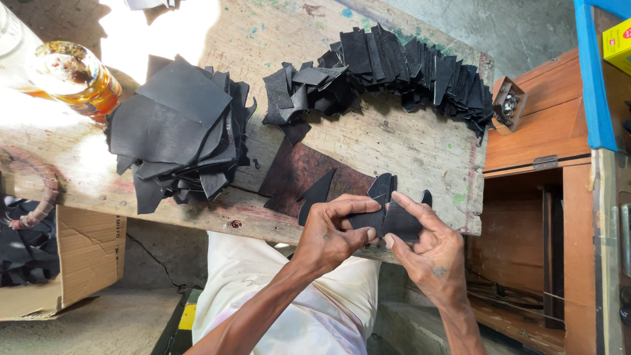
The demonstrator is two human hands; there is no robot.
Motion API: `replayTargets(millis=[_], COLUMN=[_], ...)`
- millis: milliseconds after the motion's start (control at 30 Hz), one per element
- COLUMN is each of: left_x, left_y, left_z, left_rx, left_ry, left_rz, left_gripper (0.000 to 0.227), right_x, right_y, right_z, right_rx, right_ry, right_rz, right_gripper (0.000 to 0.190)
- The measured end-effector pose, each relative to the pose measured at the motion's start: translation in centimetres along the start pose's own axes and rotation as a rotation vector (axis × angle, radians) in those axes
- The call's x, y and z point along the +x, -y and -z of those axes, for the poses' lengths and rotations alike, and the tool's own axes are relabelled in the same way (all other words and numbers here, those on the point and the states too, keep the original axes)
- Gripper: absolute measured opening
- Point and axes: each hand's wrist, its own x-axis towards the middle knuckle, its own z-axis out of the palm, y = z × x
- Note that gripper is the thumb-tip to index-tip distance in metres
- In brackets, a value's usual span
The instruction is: The person picks up black leather pieces from piles on a wooden table, aligns them into matching pairs by hand, and arranges them on a dark board.
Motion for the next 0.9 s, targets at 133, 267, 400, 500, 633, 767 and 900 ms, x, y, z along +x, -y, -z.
replayTargets(millis=[133,267,400,500,633,767,900], left_x=[0.0,-0.2,-0.3,-0.5,-0.5,-0.3,-0.2], left_y=[0.2,0.3,0.4,0.5,0.8,1.2,1.4], left_z=[-0.1,0.1,0.1,0.1,0.3,0.3,0.1], left_rx=[0.063,0.136,0.139,0.106,0.106,0.06,0.13], left_ry=[-0.06,-0.09,-0.086,-0.084,-0.093,-0.116,-0.154], left_rz=[-0.007,-0.004,-0.016,0.008,0.02,-0.019,-0.031], left_gripper=[0.033,0.033,0.032,0.032,0.037,0.032,0.03], right_x=[0.2,0.2,0.2,0.1,-0.1,-0.2,-0.3], right_y=[0.2,0.1,-0.4,-1.0,-1.9,-2.6,-3.3], right_z=[-0.5,-0.7,-0.5,-0.5,-0.6,-0.8,-0.9], right_rx=[0.078,0.139,0.02,-0.01,0.127,0.185,0.232], right_ry=[-0.022,-0.041,-0.056,-0.045,-0.03,-0.046,-0.097], right_rz=[-0.01,-0.058,-0.059,-0.031,-0.014,-0.011,-0.028], right_gripper=[0.061,0.062,0.065,0.063,0.049,0.033,0.039])
